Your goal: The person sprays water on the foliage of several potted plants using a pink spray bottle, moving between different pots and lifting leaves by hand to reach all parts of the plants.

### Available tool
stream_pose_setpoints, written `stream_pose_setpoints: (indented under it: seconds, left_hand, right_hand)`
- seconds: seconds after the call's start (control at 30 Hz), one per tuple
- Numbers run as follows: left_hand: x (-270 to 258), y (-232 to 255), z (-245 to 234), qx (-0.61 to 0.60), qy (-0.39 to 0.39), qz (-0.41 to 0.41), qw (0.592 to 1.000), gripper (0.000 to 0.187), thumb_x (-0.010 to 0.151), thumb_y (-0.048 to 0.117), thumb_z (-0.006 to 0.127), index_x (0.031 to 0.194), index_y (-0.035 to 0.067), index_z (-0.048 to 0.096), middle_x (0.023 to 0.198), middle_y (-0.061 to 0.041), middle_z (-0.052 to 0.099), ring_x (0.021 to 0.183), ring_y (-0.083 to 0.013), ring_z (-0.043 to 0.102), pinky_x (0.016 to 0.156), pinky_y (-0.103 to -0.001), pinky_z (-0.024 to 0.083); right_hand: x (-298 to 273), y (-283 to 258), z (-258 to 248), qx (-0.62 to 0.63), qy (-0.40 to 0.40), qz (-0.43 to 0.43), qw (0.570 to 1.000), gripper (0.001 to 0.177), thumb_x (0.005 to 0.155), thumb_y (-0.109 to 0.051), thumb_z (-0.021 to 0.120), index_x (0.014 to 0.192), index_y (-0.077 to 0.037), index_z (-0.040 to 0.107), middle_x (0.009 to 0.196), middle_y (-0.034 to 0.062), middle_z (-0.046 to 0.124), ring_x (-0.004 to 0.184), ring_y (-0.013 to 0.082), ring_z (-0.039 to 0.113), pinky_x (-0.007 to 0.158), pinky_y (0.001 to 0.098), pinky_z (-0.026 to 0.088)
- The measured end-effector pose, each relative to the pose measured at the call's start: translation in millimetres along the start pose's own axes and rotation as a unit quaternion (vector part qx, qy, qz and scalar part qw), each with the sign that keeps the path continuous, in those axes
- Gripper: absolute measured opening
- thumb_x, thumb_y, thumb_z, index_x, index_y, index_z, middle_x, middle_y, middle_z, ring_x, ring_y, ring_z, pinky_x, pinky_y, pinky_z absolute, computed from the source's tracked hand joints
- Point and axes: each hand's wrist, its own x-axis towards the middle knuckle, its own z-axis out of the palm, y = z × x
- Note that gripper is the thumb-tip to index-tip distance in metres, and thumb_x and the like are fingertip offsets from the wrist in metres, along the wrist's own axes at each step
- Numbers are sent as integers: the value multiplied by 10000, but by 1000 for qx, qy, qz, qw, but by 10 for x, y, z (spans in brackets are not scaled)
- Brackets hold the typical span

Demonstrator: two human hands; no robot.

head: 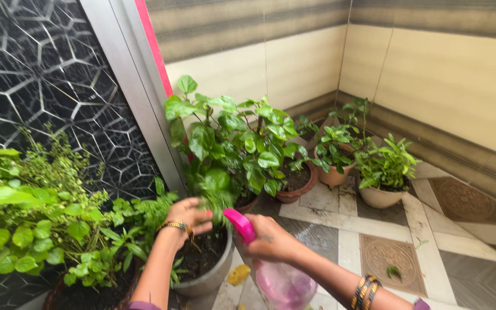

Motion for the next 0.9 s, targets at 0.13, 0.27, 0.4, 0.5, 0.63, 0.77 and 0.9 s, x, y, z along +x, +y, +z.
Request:
stream_pose_setpoints:
  seconds: [0.13,0.27,0.4,0.5,0.63,0.77,0.9]
  left_hand:
    - [232,-98,48,-146,73,42,986,500,873,-116,593,1359,-26,518,1155,-244,676,902,-330,770,754,-415,618]
    - [343,-229,44,-155,88,57,982,479,859,-102,635,1324,-36,540,1110,-198,683,906,-324,749,769,-413,653]
    - [454,-378,0,-145,91,56,984,460,865,-81,642,1317,-18,583,1104,-186,707,907,-294,738,758,-400,631]
    - [487,-452,-109,-157,79,58,983,428,875,-63,621,1298,0,619,1106,-174,705,913,-287,753,771,-388,622]
    - [499,-450,-123,-181,76,51,979,405,874,-71,640,1264,30,595,1102,-163,702,922,-298,750,797,-401,604]
    - [446,-461,-45,-183,93,47,977,369,881,-53,632,1239,31,609,1088,-170,706,910,-301,752,780,-390,608]
    - [387,-427,-66,-179,83,48,979,362,873,-65,649,1229,-3,632,1082,-169,713,920,-290,754,774,-371,611]
  right_hand:
    - [-18,-180,-26,5,1,13,1000,368,667,-97,760,992,-15,609,782,134,706,713,249,728,675,382,580]
    - [-56,-417,-59,117,-19,79,990,413,672,-32,697,1053,-62,540,746,134,702,603,237,733,570,368,606]
    - [-40,-489,-21,137,17,42,990,367,699,0,697,1031,-7,540,747,133,682,579,218,738,527,360,612]
    - [1,-496,5,88,8,60,994,327,715,-3,705,1005,35,558,732,155,709,581,219,750,540,358,613]
    - [-22,-573,-20,101,-9,67,993,372,697,-1,709,1030,-11,544,744,146,698,581,219,743,553,363,611]
    - [-57,-571,11,87,-3,83,993,407,671,-45,720,1046,-68,562,760,125,708,655,257,756,624,381,609]
    - [26,-400,86,-30,38,36,998,374,642,-119,780,961,-21,613,817,144,709,799,303,738,742,407,579]
